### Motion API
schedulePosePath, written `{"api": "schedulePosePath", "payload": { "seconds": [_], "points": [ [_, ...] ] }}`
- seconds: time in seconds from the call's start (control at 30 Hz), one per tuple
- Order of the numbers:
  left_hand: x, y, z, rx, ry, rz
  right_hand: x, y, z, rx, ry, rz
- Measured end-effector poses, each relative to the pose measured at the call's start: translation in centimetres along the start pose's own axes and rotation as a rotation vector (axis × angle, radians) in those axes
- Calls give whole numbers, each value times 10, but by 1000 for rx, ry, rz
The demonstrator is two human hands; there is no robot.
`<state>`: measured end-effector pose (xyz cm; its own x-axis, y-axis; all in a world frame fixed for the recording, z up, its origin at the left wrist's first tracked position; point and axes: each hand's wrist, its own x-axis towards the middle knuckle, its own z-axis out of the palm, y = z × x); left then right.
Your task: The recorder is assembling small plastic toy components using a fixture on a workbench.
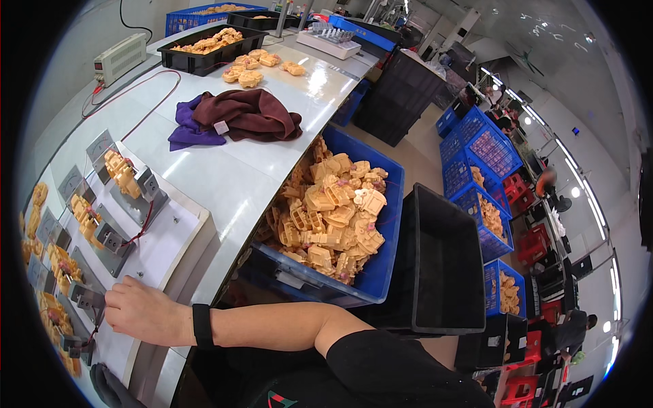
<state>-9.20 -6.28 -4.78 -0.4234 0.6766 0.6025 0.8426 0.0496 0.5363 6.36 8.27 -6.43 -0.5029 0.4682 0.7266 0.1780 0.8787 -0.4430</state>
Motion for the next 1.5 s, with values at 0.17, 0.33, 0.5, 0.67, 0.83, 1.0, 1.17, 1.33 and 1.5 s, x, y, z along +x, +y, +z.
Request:
{"api": "schedulePosePath", "payload": {
  "seconds": [0.17, 0.33, 0.5, 0.67, 0.83, 1.0, 1.17, 1.33, 1.5],
  "points": [
    [6, 1, 9, -22, 3, 9, 3, 7, -3, -34, 2, 0],
    [-4, -83, -4, 80, -97, 21, 12, -6, -6, 31, 0, -12],
    [-23, -41, 10, -17, 1, -193, 24, -26, -52, 561, -173, 124],
    [2, 10, 4, -21, 45, -109, 24, -98, -143, 1104, -1, -184],
    [-9, 8, -6, 44, 77, -194, 37, -125, -147, 1291, -98, -222],
    [2, 10, -2, 19, 40, -200, 30, -102, -164, 1160, -129, -342],
    [0, -2, -4, 2, -5, -170, 24, -46, -152, 345, -95, 367],
    [1, 1, -6, -41, 4, -233, 22, 8, -100, -47, -309, 228],
    [-1, 3, -9, -4, -1, -236, 17, 34, -94, -70, -342, 229]
  ]
}}
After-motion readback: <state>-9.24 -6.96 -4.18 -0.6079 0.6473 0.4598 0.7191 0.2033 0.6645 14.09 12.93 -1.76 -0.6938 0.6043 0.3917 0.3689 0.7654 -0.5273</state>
